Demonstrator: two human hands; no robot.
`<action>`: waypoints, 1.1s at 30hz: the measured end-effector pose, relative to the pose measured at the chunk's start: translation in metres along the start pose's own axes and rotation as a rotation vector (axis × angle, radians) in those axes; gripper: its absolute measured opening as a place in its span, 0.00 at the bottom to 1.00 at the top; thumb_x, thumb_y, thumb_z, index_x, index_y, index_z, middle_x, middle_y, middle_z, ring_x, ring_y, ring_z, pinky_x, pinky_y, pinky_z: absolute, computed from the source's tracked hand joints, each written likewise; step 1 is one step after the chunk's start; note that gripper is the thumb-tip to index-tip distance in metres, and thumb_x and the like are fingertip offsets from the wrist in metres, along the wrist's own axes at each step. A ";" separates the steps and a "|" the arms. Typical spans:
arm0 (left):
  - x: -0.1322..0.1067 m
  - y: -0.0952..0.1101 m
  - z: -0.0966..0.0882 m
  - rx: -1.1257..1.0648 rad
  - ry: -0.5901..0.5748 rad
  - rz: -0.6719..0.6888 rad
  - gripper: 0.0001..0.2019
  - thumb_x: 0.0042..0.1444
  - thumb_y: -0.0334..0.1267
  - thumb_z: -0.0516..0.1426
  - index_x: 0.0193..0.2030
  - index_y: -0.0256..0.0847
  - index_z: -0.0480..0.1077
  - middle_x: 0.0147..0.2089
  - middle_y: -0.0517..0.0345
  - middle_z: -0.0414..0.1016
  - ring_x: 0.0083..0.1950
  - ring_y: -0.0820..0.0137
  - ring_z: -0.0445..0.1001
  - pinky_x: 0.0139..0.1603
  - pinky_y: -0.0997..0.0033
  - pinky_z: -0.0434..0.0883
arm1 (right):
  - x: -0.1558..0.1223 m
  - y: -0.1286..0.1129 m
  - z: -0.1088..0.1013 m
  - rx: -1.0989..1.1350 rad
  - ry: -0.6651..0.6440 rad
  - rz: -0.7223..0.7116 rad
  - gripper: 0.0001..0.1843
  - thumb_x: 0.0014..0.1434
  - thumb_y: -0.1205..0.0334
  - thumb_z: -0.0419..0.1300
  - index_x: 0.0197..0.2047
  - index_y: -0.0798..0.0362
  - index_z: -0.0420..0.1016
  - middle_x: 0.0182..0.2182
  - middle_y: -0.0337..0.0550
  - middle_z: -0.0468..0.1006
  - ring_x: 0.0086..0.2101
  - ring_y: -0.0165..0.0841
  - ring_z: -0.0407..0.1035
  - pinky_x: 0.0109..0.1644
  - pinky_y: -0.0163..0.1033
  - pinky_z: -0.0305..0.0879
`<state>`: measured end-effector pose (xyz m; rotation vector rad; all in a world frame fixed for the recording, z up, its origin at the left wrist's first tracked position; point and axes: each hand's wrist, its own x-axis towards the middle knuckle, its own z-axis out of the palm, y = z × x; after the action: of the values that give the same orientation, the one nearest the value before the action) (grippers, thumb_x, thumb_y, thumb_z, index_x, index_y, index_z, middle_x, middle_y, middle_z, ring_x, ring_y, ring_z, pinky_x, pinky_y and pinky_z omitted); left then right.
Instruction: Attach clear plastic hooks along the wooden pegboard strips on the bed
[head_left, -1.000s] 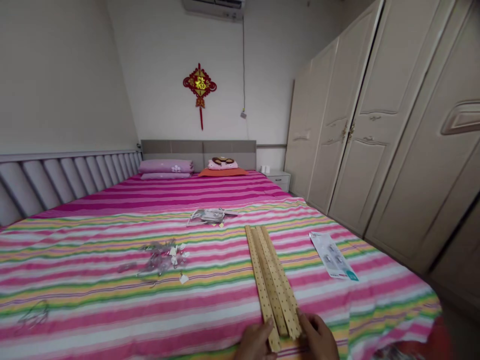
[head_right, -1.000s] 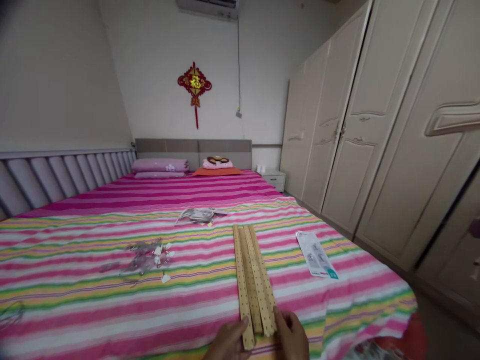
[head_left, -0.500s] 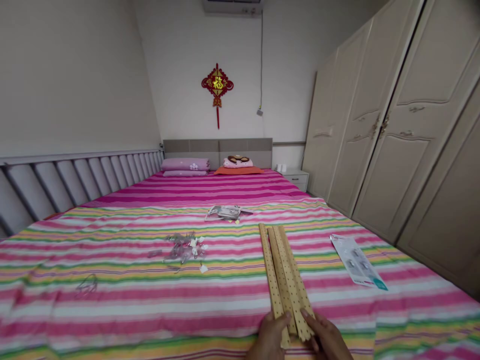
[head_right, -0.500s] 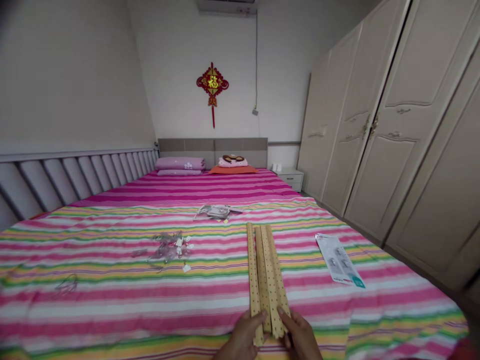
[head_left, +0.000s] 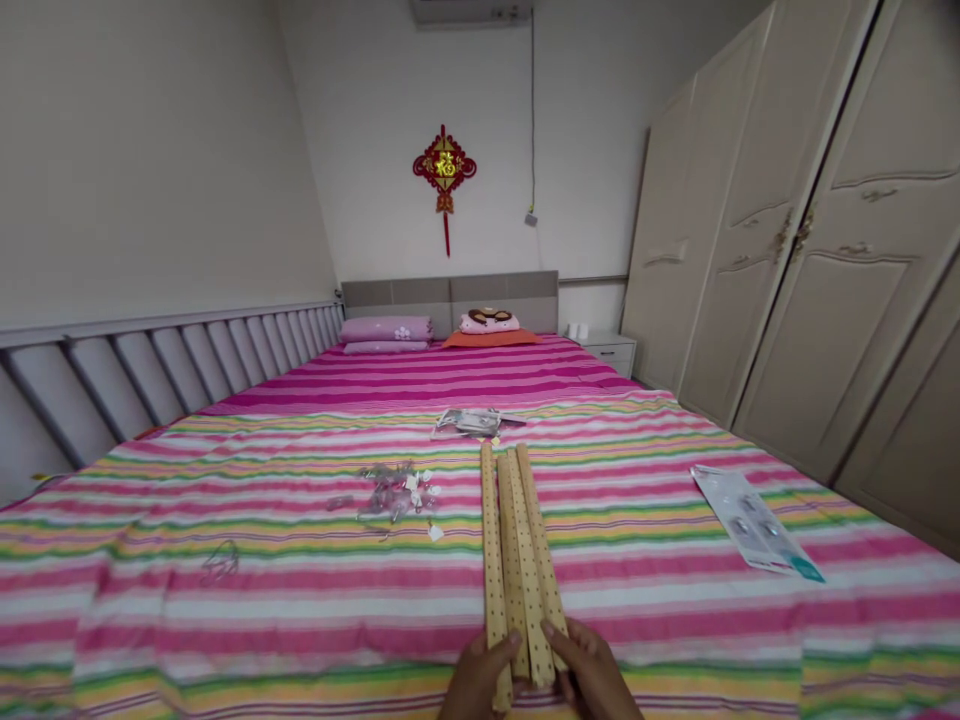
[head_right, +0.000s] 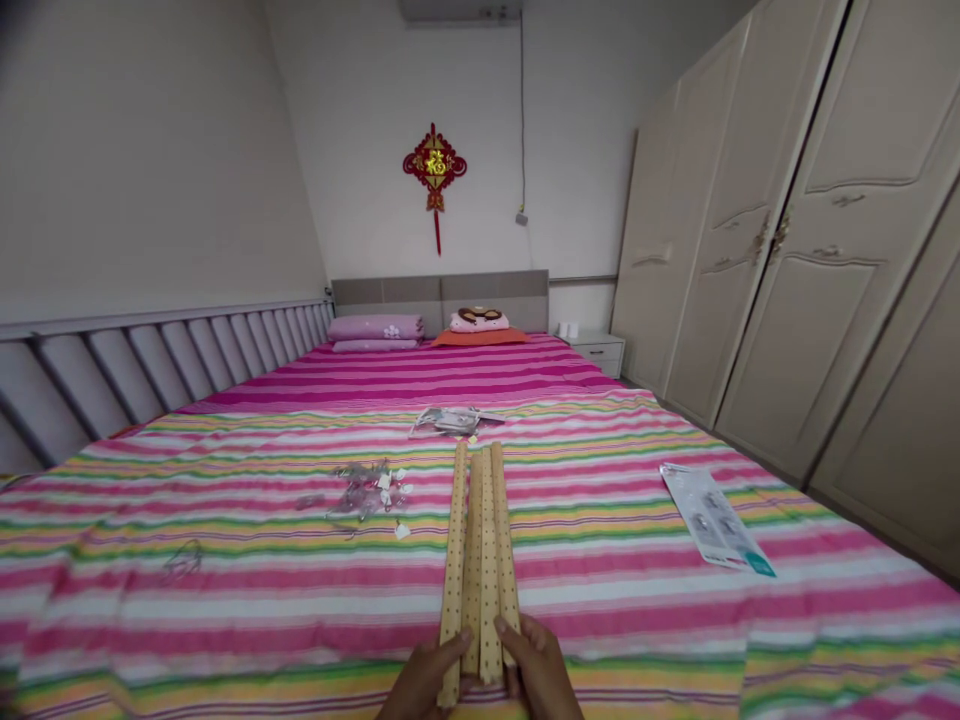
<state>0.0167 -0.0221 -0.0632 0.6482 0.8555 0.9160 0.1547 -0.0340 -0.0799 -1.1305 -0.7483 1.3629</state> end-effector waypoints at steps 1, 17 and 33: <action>-0.002 0.003 -0.006 -0.010 0.012 -0.003 0.26 0.33 0.49 0.70 0.36 0.30 0.77 0.35 0.41 0.80 0.46 0.51 0.77 0.46 0.57 0.74 | 0.001 0.001 0.006 -0.002 -0.019 -0.002 0.23 0.40 0.43 0.69 0.23 0.57 0.73 0.13 0.37 0.70 0.11 0.20 0.54 0.13 0.26 0.47; -0.012 0.020 -0.059 -0.033 0.177 -0.009 0.27 0.34 0.49 0.70 0.39 0.32 0.75 0.38 0.43 0.80 0.48 0.54 0.77 0.46 0.60 0.74 | 0.010 0.017 0.060 0.038 -0.101 0.073 0.25 0.42 0.42 0.68 0.25 0.58 0.72 0.15 0.37 0.71 0.10 0.19 0.54 0.12 0.26 0.49; -0.017 0.051 -0.062 0.616 0.059 -0.028 0.33 0.48 0.67 0.51 0.30 0.34 0.76 0.24 0.49 0.77 0.28 0.60 0.76 0.31 0.62 0.71 | 0.004 0.040 0.060 0.103 -0.004 0.165 0.28 0.38 0.44 0.71 0.34 0.58 0.73 0.14 0.40 0.75 0.11 0.28 0.66 0.10 0.26 0.51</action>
<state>-0.0625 -0.0051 -0.0490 1.1374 1.2102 0.6412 0.0850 -0.0248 -0.0976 -1.1278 -0.5908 1.5244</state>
